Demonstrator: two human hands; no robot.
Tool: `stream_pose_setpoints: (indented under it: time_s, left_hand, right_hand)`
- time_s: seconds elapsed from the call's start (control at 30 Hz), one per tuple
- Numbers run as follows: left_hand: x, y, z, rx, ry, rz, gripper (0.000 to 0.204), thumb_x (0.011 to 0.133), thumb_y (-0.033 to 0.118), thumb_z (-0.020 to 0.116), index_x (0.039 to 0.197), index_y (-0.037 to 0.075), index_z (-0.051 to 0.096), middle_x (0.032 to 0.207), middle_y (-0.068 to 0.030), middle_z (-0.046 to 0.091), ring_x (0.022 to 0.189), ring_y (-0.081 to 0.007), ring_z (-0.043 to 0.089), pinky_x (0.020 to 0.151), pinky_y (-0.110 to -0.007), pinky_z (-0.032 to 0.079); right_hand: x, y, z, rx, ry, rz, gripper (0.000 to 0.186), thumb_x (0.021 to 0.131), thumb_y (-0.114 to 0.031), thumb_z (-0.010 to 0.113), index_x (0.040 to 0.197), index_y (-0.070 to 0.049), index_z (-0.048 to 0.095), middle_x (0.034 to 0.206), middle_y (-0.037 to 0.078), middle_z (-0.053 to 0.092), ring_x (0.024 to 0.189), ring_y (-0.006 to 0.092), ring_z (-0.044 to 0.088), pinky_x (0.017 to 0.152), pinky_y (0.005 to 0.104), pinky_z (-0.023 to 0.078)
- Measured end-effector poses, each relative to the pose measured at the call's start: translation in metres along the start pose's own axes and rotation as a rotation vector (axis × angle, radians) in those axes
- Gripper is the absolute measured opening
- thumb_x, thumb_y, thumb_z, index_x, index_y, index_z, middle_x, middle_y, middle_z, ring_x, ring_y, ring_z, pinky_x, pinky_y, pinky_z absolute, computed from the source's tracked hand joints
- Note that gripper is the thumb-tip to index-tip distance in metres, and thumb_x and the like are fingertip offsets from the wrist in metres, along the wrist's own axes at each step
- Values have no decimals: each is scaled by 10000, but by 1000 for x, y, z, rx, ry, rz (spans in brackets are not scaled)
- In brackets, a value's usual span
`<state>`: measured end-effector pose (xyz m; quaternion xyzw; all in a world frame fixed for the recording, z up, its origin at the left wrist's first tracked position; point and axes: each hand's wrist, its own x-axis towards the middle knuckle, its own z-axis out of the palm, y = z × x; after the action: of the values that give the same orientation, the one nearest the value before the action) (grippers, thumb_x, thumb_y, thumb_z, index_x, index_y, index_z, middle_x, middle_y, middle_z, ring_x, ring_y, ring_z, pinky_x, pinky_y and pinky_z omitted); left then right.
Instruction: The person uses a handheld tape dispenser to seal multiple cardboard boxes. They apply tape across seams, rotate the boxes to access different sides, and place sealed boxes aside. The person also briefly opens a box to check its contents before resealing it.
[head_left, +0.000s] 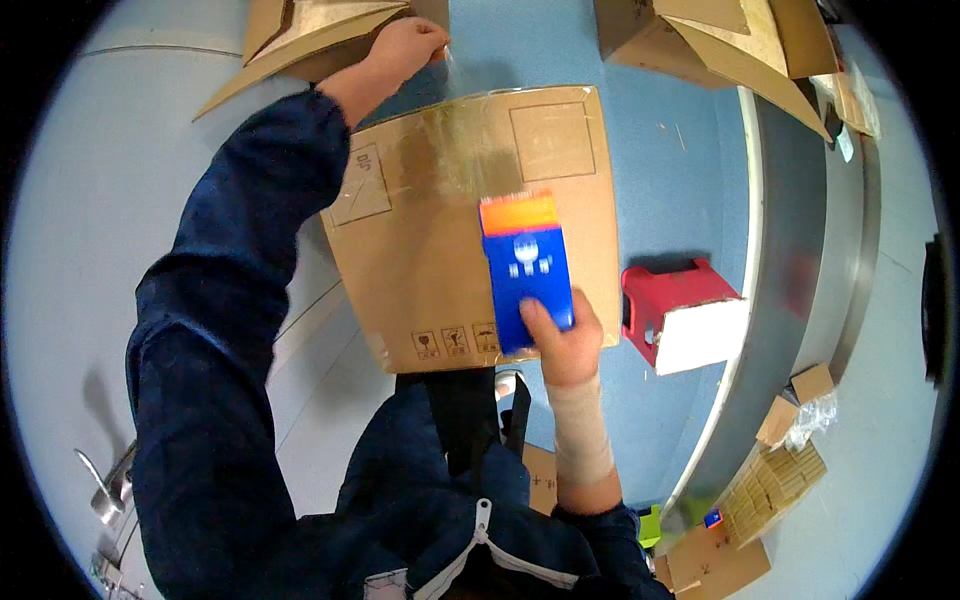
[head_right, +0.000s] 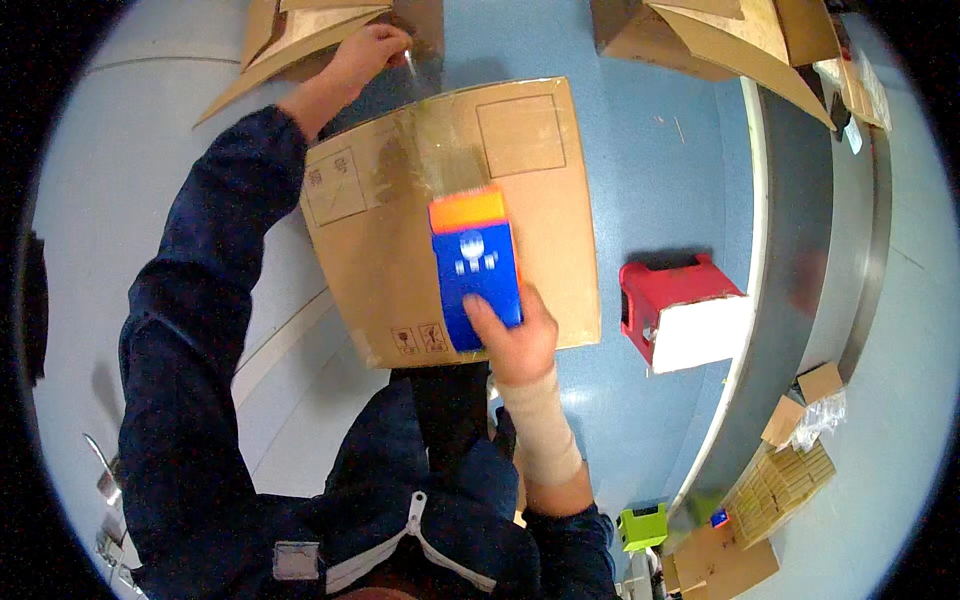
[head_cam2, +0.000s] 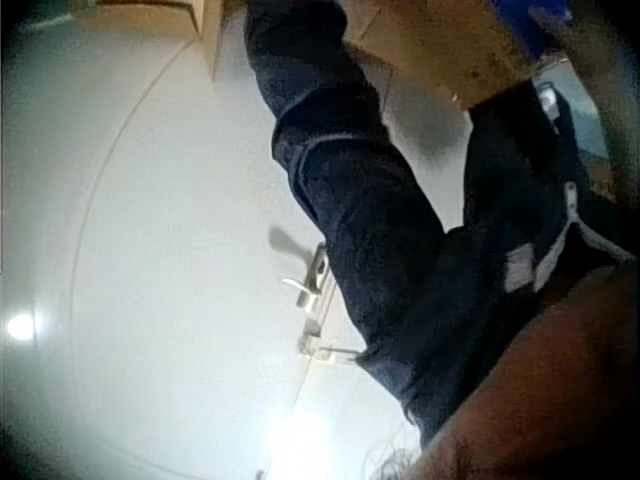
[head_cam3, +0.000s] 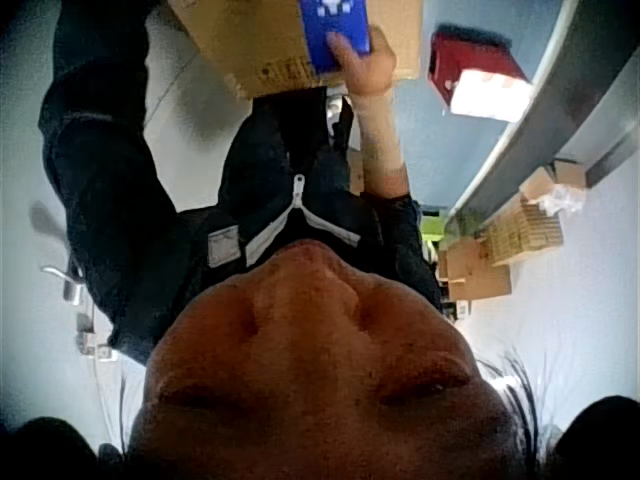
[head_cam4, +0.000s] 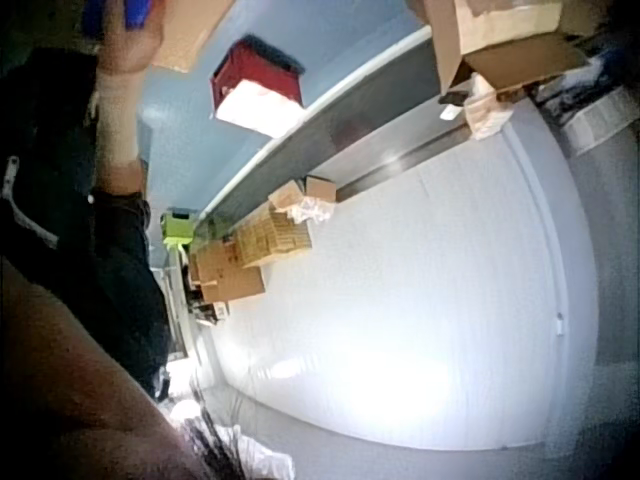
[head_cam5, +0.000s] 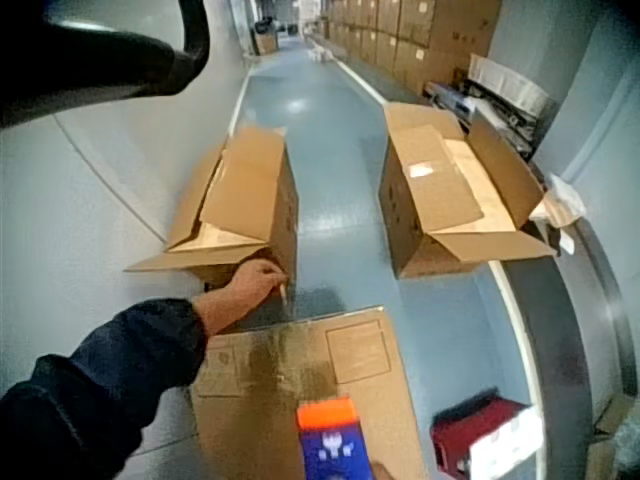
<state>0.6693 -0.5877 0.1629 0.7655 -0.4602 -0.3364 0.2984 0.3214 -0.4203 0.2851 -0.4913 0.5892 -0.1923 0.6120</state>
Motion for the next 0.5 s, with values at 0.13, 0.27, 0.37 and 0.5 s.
stream_pose_setpoints:
  time_s: [0.13,0.27,0.37,0.5]
  left_hand:
    - [52,-47,31,172,-24,29,218,763,279,566,737,91,674,703,-78,642,662,-207,615,641,-345,483]
    - [51,-80,76,538,-444,4,224,749,295,590,927,185,669,903,-105,647,905,-260,604,777,-393,475]
    - [45,-101,83,731,-273,56,257,766,321,566,969,185,648,982,-154,608,970,-292,574,807,-421,461]
    - [44,-51,95,824,-397,78,409,825,315,480,1188,133,534,1215,-221,476,1051,-356,525,871,-441,433]
  right_hand:
    - [47,-4,27,135,12,-9,237,788,-185,676,886,17,599,750,13,585,656,70,498,599,226,432]
    - [55,9,34,153,42,30,259,784,-199,678,895,23,606,758,32,606,663,81,521,612,236,444]
    - [54,14,33,48,25,71,359,754,-282,688,926,22,603,788,119,636,707,190,600,641,300,481]
    - [69,45,25,25,92,5,461,715,-398,690,898,16,602,781,181,642,729,304,637,647,372,495]
